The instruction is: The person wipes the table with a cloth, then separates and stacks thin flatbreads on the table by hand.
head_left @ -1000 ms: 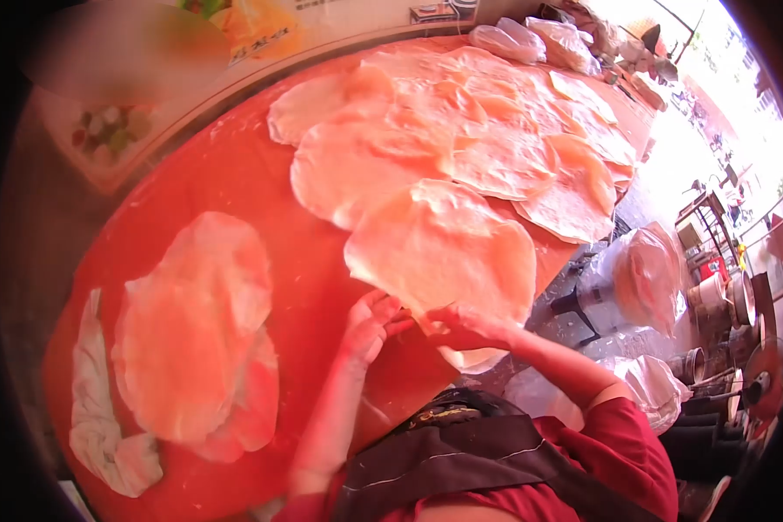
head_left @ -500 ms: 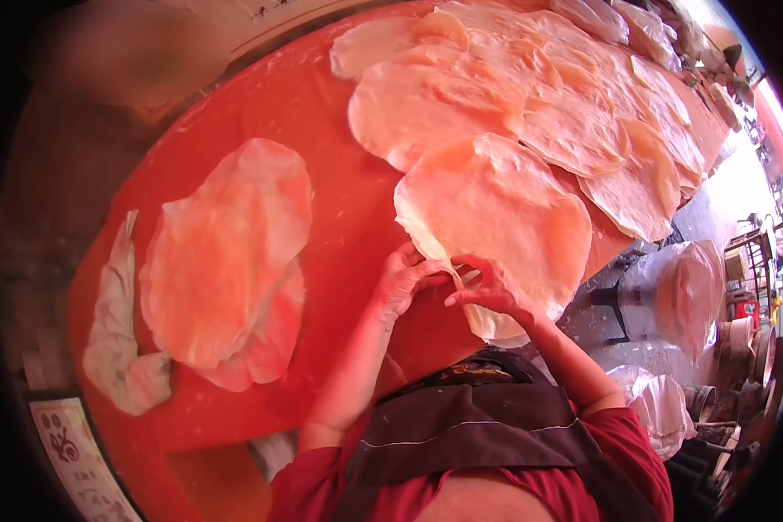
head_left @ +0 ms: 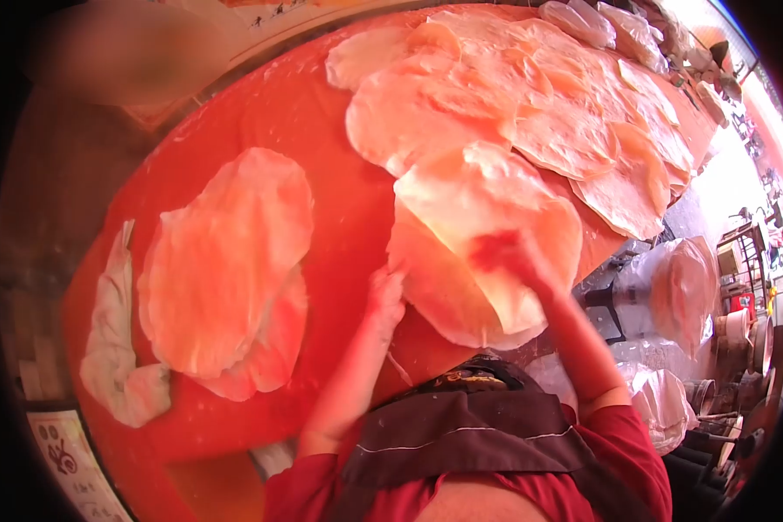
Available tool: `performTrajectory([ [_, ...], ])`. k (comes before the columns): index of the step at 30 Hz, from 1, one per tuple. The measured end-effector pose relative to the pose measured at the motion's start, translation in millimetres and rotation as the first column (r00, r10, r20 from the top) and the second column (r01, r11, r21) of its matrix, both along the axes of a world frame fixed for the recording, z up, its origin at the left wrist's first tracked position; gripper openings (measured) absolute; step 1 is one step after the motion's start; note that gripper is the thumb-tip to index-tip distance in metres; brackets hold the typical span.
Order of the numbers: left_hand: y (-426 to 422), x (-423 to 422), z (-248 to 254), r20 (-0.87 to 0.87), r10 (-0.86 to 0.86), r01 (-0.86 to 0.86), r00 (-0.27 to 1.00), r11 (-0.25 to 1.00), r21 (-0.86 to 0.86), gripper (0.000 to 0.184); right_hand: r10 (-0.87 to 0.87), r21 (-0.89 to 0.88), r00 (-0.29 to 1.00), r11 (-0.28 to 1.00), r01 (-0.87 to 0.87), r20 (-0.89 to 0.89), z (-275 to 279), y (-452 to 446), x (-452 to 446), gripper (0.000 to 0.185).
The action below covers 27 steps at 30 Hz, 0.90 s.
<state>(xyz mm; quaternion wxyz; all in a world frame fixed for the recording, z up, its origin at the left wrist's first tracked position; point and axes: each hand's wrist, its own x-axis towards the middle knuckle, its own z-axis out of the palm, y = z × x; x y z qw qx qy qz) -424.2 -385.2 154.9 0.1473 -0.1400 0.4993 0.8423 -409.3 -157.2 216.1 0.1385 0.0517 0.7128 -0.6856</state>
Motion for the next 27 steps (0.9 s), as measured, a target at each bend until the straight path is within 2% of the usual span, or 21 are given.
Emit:
performTrajectory([
  [1,-9.9,1.4,-2.2,0.011,-0.007,0.006,1.000,0.999,0.041,0.018,0.128,-0.036,0.885,0.986,-0.161,-0.448,4.5,36.3,-9.6,0.024],
  [2,-22.6,2.7,-4.0,0.023,-0.015,0.013,1.000,0.997,0.080,0.018,0.115,0.033,0.986,0.993,-0.112,-0.118,30.9,66.6,-19.1,0.023],
  [3,-34.4,4.3,-6.3,0.037,-0.023,0.019,0.999,0.993,0.118,0.018,0.031,0.091,0.993,0.996,-0.021,-0.113,55.1,85.2,-22.6,0.023],
  [4,-45.4,5.5,-9.3,0.027,-0.023,0.020,0.999,0.993,0.113,0.018,0.123,0.127,0.965,0.987,-0.096,-0.233,66.3,122.8,-34.4,0.023],
  [6,-59.1,5.6,-13.3,0.003,-0.014,0.014,1.000,0.995,0.102,0.019,0.088,0.298,0.969,0.954,-0.016,-0.230,121.6,171.9,-49.3,0.026],
  [8,-60.9,7.6,2.3,-0.026,0.069,-0.070,0.997,0.997,-0.030,0.019,0.059,0.128,0.961,0.992,-0.025,-0.269,169.0,210.8,-56.5,0.042],
  [9,-63.0,8.4,6.1,-0.037,0.098,-0.101,0.995,0.991,-0.088,0.019,0.114,0.182,0.959,0.981,-0.068,-0.258,199.4,221.1,-61.6,0.049],
  [10,-64.4,10.2,10.7,-0.046,0.126,-0.131,0.991,0.980,-0.147,0.019,0.104,0.313,0.939,0.950,0.005,-0.329,227.7,204.1,-59.5,0.046],
  [12,-63.7,16.5,30.7,-0.066,0.121,-0.132,0.990,0.968,-0.212,0.024,0.049,0.639,0.941,0.746,0.189,-0.335,275.2,144.6,-54.3,0.030],
  [14,-64.5,18.3,32.5,-0.146,0.110,-0.142,0.983,0.962,-0.232,0.031,0.114,0.788,0.917,0.558,0.259,-0.383,287.4,94.8,-55.3,0.030],
  [15,-65.3,17.4,26.2,-0.215,0.103,-0.151,0.971,0.964,-0.219,0.035,0.269,0.803,0.849,0.536,0.261,-0.455,273.7,71.8,-53.1,0.030],
  [16,-68.4,18.1,22.8,-0.285,0.097,-0.160,0.954,0.965,-0.206,0.040,0.365,0.870,0.825,0.410,0.275,-0.432,258.8,40.5,-44.5,0.030],
  [17,-70.4,19.6,28.3,-0.228,0.043,-0.070,0.973,0.991,-0.110,0.043,0.454,0.911,0.795,0.278,0.303,-0.403,243.8,9.2,-35.8,0.030],
  [18,-72.7,21.8,38.9,-0.175,-0.014,0.013,0.985,1.000,-0.008,0.046,0.462,0.949,0.838,0.027,0.313,-0.289,231.4,-17.1,-23.7,0.030],
  [19,-75.9,22.3,44.7,-0.130,-0.073,0.086,0.989,0.991,0.098,0.049,0.536,0.976,0.823,0.005,0.218,-0.187,190.0,-23.1,-21.7,0.029],
  [20,-77.7,16.3,39.2,-0.105,-0.071,0.098,0.992,0.957,0.272,0.049,0.548,0.967,0.814,0.247,0.064,-0.194,160.6,-43.7,-9.4,0.026],
  [21,-78.6,5.4,27.9,-0.082,-0.065,0.094,0.995,0.895,0.436,0.049,0.554,0.904,0.828,0.393,-0.167,-0.088,126.2,-60.0,2.8,0.026],
  [22,-81.6,-5.7,21.2,-0.064,-0.052,0.080,0.997,0.807,0.586,0.049,0.783,0.962,0.621,0.148,-0.230,0.028,79.8,-69.1,12.6,0.034],
  [24,-78.1,-28.4,25.3,0.052,-0.153,0.081,0.987,0.749,0.658,0.040,0.829,0.776,0.441,0.516,-0.362,-0.345,19.4,-71.5,26.7,0.047],
  [26,-79.0,-42.2,33.0,0.067,-0.182,0.171,0.981,0.975,0.139,0.024,0.714,0.799,0.669,0.518,-0.304,-0.208,38.6,-81.1,26.9,0.048],
  [27,-75.3,-51.6,27.0,-0.028,-0.242,0.237,0.970,0.964,-0.121,0.017,0.626,0.813,0.768,0.513,-0.275,-0.135,46.4,-83.3,24.5,0.049],
])
